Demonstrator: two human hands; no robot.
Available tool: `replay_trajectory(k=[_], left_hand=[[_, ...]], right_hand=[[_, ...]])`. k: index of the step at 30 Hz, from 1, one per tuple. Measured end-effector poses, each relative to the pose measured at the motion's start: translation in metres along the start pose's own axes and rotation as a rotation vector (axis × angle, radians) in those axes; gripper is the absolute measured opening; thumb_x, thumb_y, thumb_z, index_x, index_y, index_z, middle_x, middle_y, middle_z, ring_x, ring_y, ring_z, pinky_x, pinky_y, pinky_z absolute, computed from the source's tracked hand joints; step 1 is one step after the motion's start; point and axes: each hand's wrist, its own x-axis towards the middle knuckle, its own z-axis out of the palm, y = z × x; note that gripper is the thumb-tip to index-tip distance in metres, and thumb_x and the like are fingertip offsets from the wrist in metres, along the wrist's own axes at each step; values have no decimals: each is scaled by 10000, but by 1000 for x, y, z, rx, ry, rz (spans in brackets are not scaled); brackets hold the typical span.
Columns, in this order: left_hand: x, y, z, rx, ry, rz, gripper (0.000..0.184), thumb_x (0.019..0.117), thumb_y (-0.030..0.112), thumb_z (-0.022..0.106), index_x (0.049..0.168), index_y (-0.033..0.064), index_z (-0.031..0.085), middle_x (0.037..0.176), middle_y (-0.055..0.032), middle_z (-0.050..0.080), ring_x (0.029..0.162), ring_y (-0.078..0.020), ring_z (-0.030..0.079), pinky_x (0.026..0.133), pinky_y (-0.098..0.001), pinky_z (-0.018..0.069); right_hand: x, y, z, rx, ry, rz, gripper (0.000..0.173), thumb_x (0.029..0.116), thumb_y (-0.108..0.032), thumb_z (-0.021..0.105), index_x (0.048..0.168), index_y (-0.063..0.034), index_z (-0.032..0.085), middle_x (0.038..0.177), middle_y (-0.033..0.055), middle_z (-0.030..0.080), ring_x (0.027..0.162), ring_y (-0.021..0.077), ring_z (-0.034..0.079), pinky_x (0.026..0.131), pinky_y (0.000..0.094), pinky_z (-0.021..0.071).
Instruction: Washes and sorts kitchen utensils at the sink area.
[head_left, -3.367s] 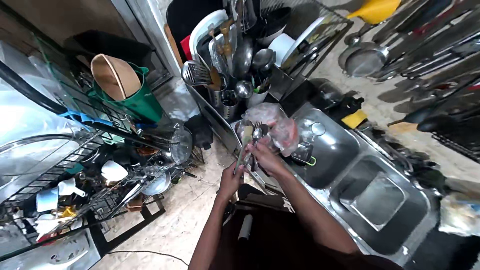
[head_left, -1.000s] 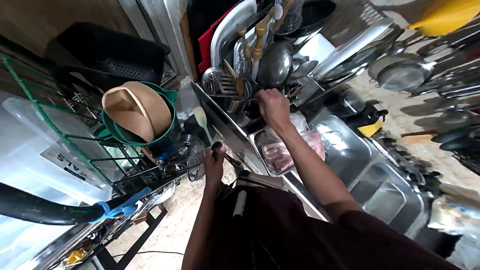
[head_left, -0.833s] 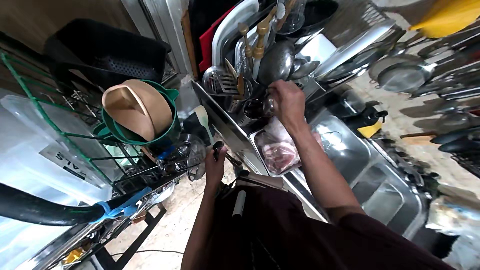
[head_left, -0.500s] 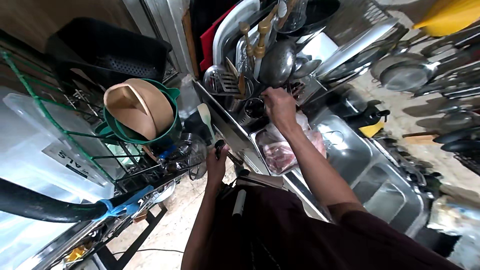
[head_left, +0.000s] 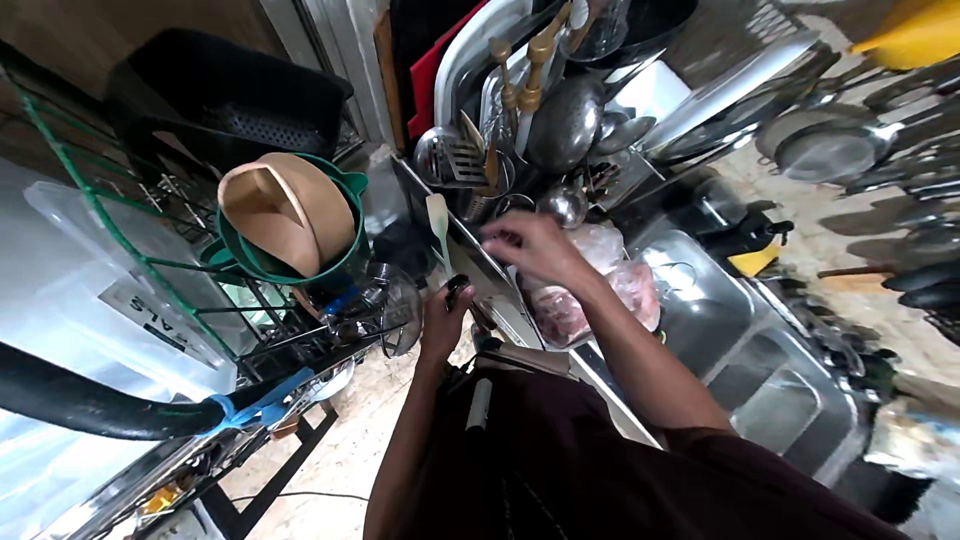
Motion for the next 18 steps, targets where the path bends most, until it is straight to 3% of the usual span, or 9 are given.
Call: replay_trajectory(k=[3, 7, 11, 15, 18], left_hand=[[3, 6, 6, 18, -49, -7, 205, 999, 230, 662, 1100, 57, 705, 880, -48, 690, 776, -122, 646, 742, -342, 565], [7, 8, 12, 66, -20, -25, 211, 985, 241, 686, 1080, 55, 709, 842, -48, 681, 750, -122, 645, 735, -347, 565], [12, 5, 10, 129, -76, 0, 234, 976, 283, 699, 1009, 52, 694, 792, -39, 650, 713, -128, 621, 703, -354, 552], [14, 8, 3, 93, -158, 29, 238, 981, 300, 704, 1022, 66, 699, 802, -39, 663, 682, -133, 632, 666, -340, 570], [16, 8, 5, 118, -184, 68, 253, 1003, 310, 675, 1041, 61, 695, 767, -48, 658, 595, -130, 612, 571, -321, 558]], right_hand=[[-11, -12, 26, 130, -192, -69, 411, 869, -361, 834, 1198, -142, 721, 1023, 22, 716, 884, 146, 686, 826, 393, 606], [-16, -10, 48, 41, -105, -53, 232, 918, -311, 786, 1043, -125, 722, 833, 20, 687, 736, 158, 659, 721, 415, 591], [-23, 0, 51, 36, -82, -114, 175, 989, -279, 697, 1022, -107, 690, 849, 27, 674, 747, 156, 658, 730, 395, 588], [-27, 1, 44, 86, 66, -49, 202, 1007, -284, 674, 1069, -93, 695, 853, 32, 679, 726, 134, 654, 701, 346, 592], [-29, 0, 35, 120, 26, 1, 220, 1020, -252, 655, 1202, -128, 655, 909, 29, 688, 729, 130, 664, 698, 351, 606]])
